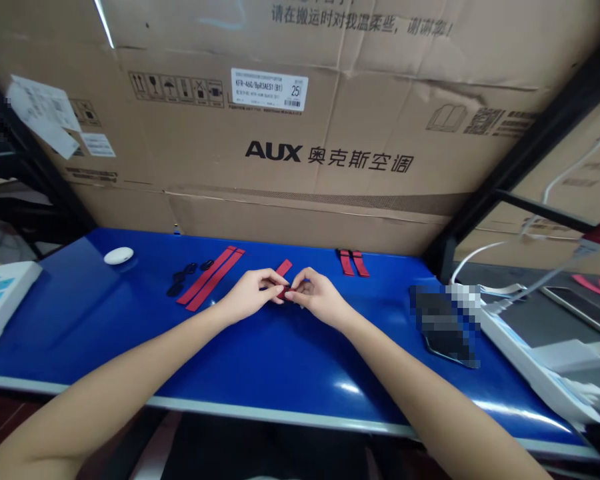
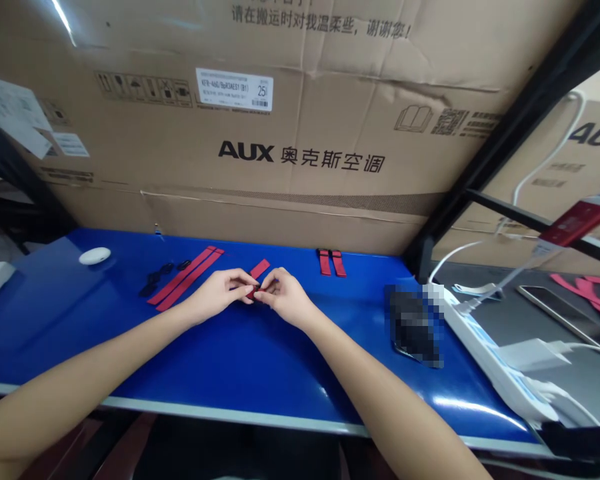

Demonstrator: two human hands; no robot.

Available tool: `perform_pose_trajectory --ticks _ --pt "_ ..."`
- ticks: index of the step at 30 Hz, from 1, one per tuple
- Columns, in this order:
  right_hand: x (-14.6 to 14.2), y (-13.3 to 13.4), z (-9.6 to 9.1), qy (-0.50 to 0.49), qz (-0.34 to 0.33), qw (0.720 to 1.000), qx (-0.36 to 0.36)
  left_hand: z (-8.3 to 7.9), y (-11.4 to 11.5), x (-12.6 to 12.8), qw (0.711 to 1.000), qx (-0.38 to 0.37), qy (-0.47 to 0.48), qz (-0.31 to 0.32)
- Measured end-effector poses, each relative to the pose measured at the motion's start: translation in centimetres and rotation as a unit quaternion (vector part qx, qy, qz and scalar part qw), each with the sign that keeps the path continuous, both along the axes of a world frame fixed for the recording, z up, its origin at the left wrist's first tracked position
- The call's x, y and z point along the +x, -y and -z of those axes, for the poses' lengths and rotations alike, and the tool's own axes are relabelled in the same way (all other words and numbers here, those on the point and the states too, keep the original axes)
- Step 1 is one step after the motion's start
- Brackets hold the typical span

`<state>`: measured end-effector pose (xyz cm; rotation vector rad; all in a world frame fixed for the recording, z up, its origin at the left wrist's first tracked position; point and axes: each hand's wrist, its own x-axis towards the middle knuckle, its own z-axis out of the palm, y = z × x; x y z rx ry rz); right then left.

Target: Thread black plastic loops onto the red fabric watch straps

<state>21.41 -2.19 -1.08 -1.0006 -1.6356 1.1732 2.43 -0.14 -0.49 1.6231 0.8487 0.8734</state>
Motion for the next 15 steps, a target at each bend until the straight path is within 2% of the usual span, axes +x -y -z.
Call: perform_pose_trajectory --ticks 2,4,6,8,9,11,15 --pt "0.3 -0.2 0.0 -0.048 -0.037 0.997 -0.04 -0.2 0.1 -0.1 1.0 -0.01 0.006 0.026" --pt "0.9 -0.6 0.1 -0.023 -0.017 1.0 0.0 -0.6 0.3 -0.3 0.998 -0.017 -0.008 0.053" --pt "1.8 -1.2 0.4 0.085 0.051 0.99 0.103 -1.1 0.5 -0.5 0.996 -0.022 -0.031 0.083" --pt "2.9 -1.8 0.9 0.223 0.107 0.95 0.189 -1.5 0.7 -0.7 0.991 -0.026 -0.052 0.119" --pt "3.3 -2.0 1.1 0.277 0.119 0.931 0.204 -1.7 0.8 -0.9 0.988 -0.026 -0.06 0.137" --pt "4.1 -2.4 1.5 0.343 0.121 0.911 0.196 -2.1 0.8 -1.3 0.981 -0.027 -0.077 0.176" --pt "4.6 -3.0 1.9 0.35 0.092 0.913 0.188 -2.4 0.0 -2.4 0.969 -0.03 -0.102 0.225"
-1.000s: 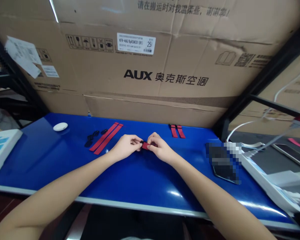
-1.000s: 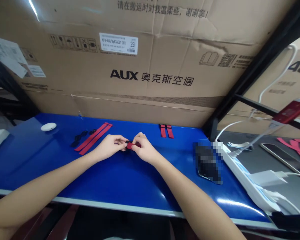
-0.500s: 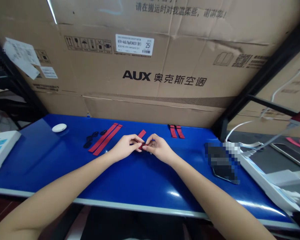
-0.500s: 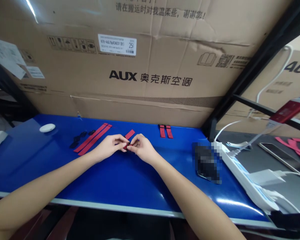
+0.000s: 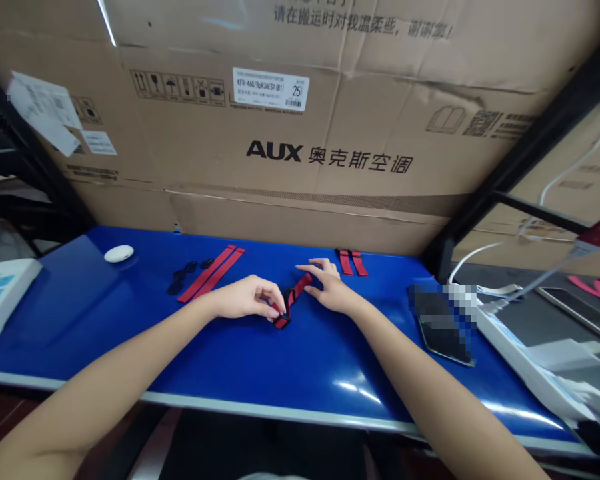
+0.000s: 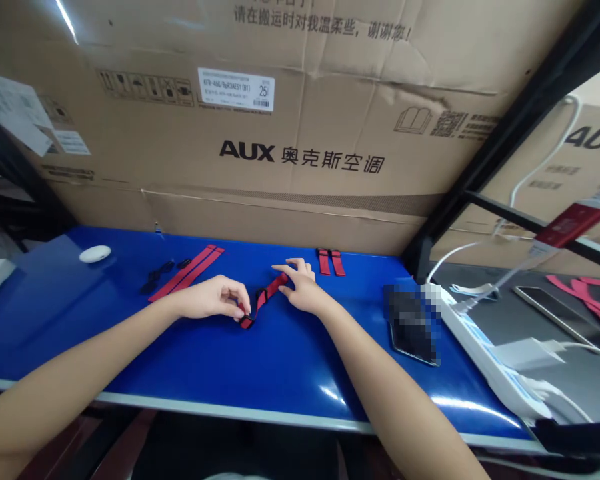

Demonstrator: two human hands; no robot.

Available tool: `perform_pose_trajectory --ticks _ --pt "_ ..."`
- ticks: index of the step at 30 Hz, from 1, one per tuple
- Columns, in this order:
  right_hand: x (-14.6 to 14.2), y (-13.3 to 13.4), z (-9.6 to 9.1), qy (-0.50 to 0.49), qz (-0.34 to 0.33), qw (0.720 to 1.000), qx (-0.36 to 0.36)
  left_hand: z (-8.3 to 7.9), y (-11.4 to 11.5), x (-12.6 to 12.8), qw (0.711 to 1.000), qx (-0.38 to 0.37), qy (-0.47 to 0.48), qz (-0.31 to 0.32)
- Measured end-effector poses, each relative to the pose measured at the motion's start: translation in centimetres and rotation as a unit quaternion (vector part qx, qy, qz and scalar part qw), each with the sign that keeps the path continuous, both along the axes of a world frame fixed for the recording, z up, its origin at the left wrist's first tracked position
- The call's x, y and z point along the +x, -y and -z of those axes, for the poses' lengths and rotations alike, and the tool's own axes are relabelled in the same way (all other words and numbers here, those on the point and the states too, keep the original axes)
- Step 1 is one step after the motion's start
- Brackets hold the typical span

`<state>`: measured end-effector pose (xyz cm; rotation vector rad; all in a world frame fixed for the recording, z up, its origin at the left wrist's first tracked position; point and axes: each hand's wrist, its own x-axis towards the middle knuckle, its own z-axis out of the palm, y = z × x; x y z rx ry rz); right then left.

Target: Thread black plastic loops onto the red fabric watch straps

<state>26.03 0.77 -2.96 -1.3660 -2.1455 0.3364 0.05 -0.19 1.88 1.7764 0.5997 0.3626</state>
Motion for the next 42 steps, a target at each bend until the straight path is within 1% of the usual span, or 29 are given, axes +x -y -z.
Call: perform_pose_trajectory --ticks 1,2,3,5,7,8,9,11,12,13,14,16,18,19,20,21,22,23,24,25,26,28,29,30,32,34,37,42 --pt "0.1 -0.2 0.0 -0.011 -0.005 1.0 0.005 0.0 -0.4 -0.3 1.0 -0.001 0.001 -0.005" --pt "0.1 -0.3 0.1 -0.025 -0.01 1.0 0.009 0.1 -0.8 -0.7 1.0 0.002 0.007 -0.022" --pt "0.2 -0.5 0.1 -0.044 -0.012 0.999 0.011 0.2 -1.3 -1.1 0.999 0.007 0.015 -0.052" --pt "0.4 -0.9 0.1 -0.089 0.0 0.996 0.009 0.6 -2.4 -1.8 0.99 0.03 0.026 -0.138" --pt "0.5 -1.0 -0.1 -0.13 0.037 0.991 -0.005 1.2 -3.3 -2.4 0.973 0.055 0.028 -0.222" --pt "0.4 -0.9 -0.2 -0.149 0.058 0.987 -0.013 1.4 -3.6 -2.5 0.966 0.063 0.026 -0.249" --pt "0.2 -0.7 -0.4 -0.168 0.072 0.983 -0.023 1.6 -3.7 -2.6 0.961 0.067 0.026 -0.267" --pt "-0.5 -0.2 -0.8 -0.229 0.072 0.969 -0.056 1.9 -3.6 -2.2 0.955 0.069 0.038 -0.285" --pt "-0.9 0.2 -1.1 -0.274 0.061 0.956 -0.08 1.9 -3.3 -1.8 0.954 0.067 0.055 -0.288" --pt "-1.4 0.6 -1.3 -0.328 0.048 0.937 -0.111 1.8 -2.9 -1.3 0.952 0.062 0.08 -0.289" --pt "-1.9 0.9 -1.5 -0.38 0.033 0.913 -0.146 1.7 -2.4 -0.8 0.95 0.055 0.11 -0.285" --pt "-2.7 1.6 -2.0 -0.471 -0.008 0.855 -0.217 1.2 -1.3 0.3 0.949 0.028 0.173 -0.263" --pt "-3.1 2.1 -2.4 -0.531 -0.057 0.8 -0.272 0.7 -0.4 1.2 0.949 -0.009 0.212 -0.233" --pt "-3.2 2.3 -2.6 -0.55 -0.084 0.778 -0.291 0.6 -0.1 1.4 0.949 -0.027 0.222 -0.222" --pt "-3.2 2.5 -2.8 -0.562 -0.113 0.76 -0.305 0.5 0.1 1.6 0.948 -0.041 0.228 -0.219" --pt "-3.1 2.6 -2.9 -0.568 -0.139 0.748 -0.314 0.6 0.2 1.7 0.946 -0.053 0.232 -0.221" --pt "-3.1 2.6 -3.0 -0.567 -0.157 0.745 -0.315 0.6 0.2 1.7 0.944 -0.061 0.234 -0.226" --pt "-3.0 2.7 -3.1 -0.559 -0.166 0.751 -0.309 0.7 0.1 1.7 0.942 -0.065 0.236 -0.232" --pt "-3.0 2.7 -3.1 -0.544 -0.161 0.769 -0.294 0.8 0.1 1.7 0.94 -0.065 0.238 -0.237" --pt "-3.0 2.7 -3.0 -0.519 -0.144 0.798 -0.27 0.9 0.0 1.7 0.938 -0.061 0.241 -0.241" --pt "-3.1 2.7 -3.0 -0.482 -0.123 0.835 -0.235 1.0 0.0 1.7 0.937 -0.056 0.244 -0.243" --pt "-3.3 2.7 -2.9 -0.386 -0.089 0.906 -0.146 1.0 0.0 1.8 0.936 -0.042 0.25 -0.244" --pt "-3.4 2.7 -2.9 -0.34 -0.08 0.931 -0.102 1.0 0.1 1.9 0.937 -0.034 0.25 -0.244" --pt "-3.5 2.8 -2.9 -0.303 -0.077 0.948 -0.063 0.9 0.2 1.9 0.938 -0.027 0.247 -0.244" --pt "-3.6 2.9 -3.1 -0.264 -0.077 0.961 -0.009 0.9 0.5 2.1 0.942 -0.016 0.229 -0.244" --pt "-3.8 3.1 -3.2 -0.248 -0.077 0.966 0.016 1.0 0.7 2.3 0.947 -0.017 0.209 -0.245" --pt "-3.8 3.4 -3.3 -0.229 -0.083 0.969 0.031 1.2 0.9 2.4 0.95 -0.033 0.187 -0.248" --pt "-3.5 3.8 -3.8 -0.184 -0.127 0.974 0.028 1.7 0.9 2.6 0.954 -0.039 0.173 -0.241"
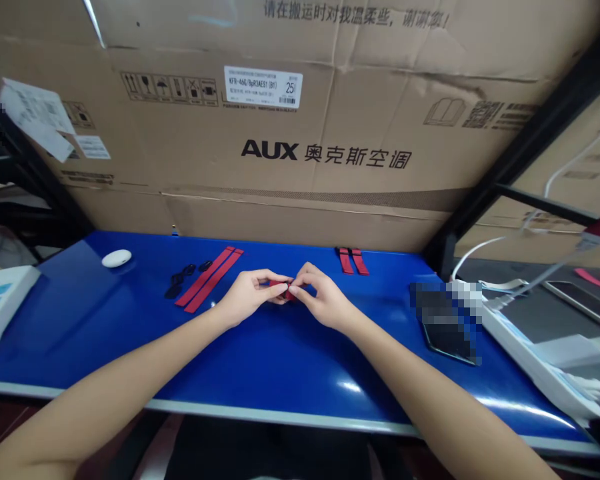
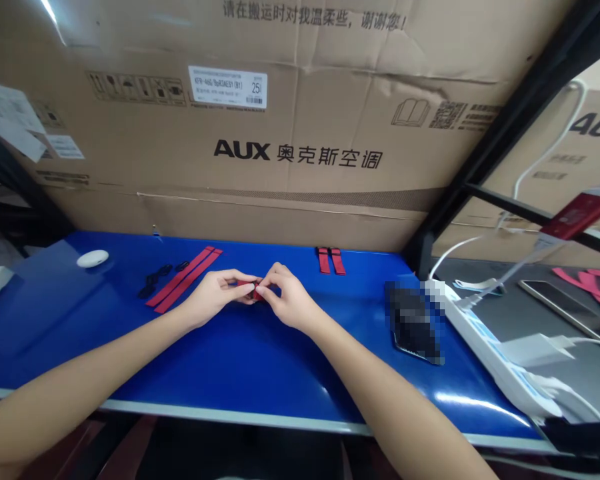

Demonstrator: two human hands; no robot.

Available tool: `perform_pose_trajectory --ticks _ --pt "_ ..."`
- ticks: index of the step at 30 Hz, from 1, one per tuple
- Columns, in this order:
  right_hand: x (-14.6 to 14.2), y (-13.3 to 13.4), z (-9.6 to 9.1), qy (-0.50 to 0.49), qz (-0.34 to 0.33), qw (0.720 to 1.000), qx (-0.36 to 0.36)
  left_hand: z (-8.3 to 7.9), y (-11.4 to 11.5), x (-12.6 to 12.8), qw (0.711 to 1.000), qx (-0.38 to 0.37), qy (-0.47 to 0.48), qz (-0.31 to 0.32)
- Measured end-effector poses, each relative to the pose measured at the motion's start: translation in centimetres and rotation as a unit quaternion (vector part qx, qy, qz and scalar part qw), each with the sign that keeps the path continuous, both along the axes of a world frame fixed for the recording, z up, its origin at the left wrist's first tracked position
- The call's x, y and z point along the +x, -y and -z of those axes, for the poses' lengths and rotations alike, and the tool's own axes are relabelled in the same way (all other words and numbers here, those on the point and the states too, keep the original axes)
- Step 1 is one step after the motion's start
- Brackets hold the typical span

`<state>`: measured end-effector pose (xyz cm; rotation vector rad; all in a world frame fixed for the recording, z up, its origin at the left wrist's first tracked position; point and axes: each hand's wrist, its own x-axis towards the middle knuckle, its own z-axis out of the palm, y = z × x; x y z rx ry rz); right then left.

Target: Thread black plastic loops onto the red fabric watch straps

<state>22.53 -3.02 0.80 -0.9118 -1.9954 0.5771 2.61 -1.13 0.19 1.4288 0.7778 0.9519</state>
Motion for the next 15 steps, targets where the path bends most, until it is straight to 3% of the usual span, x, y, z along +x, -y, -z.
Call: perform_pose_trajectory --ticks 7,10,15 --pt "1.0 0.3 -0.9 0.099 -0.061 0.993 0.005 0.0 0.1 0.1 0.995 0.003 -0.08 0.056" --pt "1.2 -0.1 -0.6 0.059 -0.046 0.997 -0.027 -0.3 0.2 0.0 0.994 -0.012 -0.079 0.074" --pt "1.3 -0.7 0.1 -0.046 -0.045 0.986 -0.151 -0.3 0.0 -0.2 0.997 -0.006 -0.044 0.067"
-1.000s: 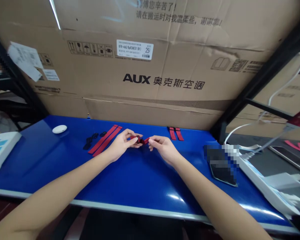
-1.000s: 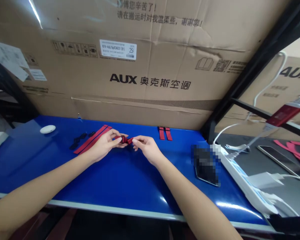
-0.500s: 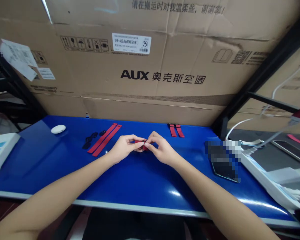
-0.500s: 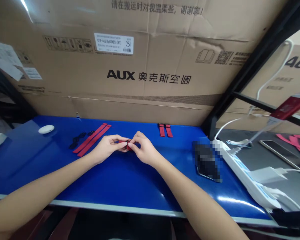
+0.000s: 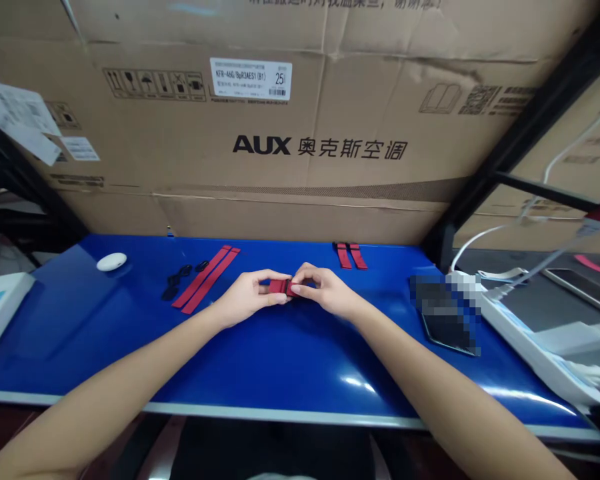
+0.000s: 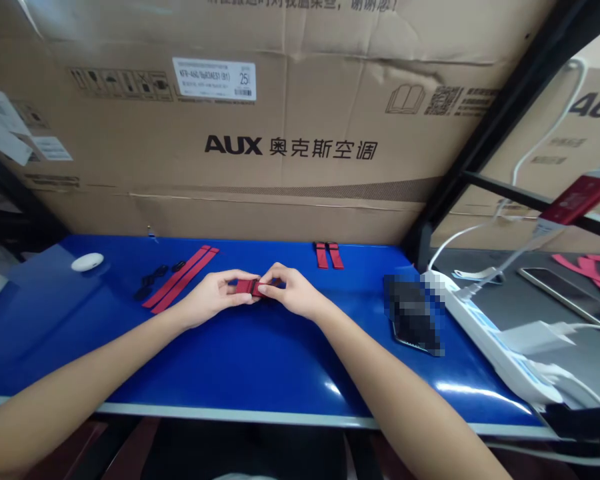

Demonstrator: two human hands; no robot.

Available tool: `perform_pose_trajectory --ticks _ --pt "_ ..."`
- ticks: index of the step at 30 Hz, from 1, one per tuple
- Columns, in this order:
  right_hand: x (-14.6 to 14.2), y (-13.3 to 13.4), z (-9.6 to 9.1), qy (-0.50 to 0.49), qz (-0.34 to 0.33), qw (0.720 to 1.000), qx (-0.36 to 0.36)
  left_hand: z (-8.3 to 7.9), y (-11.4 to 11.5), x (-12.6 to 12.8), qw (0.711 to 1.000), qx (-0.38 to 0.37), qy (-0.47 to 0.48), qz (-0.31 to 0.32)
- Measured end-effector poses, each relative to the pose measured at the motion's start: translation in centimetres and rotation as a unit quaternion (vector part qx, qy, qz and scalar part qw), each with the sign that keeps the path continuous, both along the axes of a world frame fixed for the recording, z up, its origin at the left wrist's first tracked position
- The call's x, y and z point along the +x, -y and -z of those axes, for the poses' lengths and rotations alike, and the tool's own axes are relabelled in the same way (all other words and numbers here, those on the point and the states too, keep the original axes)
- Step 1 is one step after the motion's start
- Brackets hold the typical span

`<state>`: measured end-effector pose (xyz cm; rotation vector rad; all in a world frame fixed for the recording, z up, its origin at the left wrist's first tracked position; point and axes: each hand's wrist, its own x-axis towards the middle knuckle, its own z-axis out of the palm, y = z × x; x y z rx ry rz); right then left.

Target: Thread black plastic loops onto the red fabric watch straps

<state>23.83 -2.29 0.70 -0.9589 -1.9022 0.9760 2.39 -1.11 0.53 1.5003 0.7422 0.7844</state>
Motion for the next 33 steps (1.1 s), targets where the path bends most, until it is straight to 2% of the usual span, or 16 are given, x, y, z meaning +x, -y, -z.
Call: perform_pose_trajectory --ticks 5,11,14,18,21,25,28,33 --pt "-0.3 0.0 0.3 -0.054 0.003 0.997 -0.058 0.3 0.1 0.1 1.0 0.02 0.0 -0.016" --pt "-0.9 0.3 0.4 -0.129 0.0 0.98 -0.15 0.2 0.7 0.6 0.998 0.063 0.012 -0.023" --pt "-1.3 0.3 0.5 -0.172 0.014 0.972 -0.157 0.1 0.8 0.9 0.996 0.062 0.013 -0.056" --pt "-1.4 0.3 0.7 -0.191 0.021 0.978 -0.085 0.2 0.6 1.0 0.991 0.052 0.03 -0.119" --pt "-1.2 0.6 0.7 -0.098 0.029 0.995 0.021 0.1 0.5 1.0 0.992 0.047 0.036 -0.113" --pt "-1.1 0.9 0.4 -0.008 0.065 0.989 0.132 0.1 0.5 1.0 0.992 0.055 0.031 -0.106" --pt "-1.2 0.9 0.2 0.0 0.071 0.986 0.154 0.1 0.5 0.9 0.992 0.059 0.039 -0.102" --pt "-1.1 1.0 0.0 0.004 0.065 0.988 0.14 0.3 0.2 0.4 0.993 0.059 0.028 -0.095"
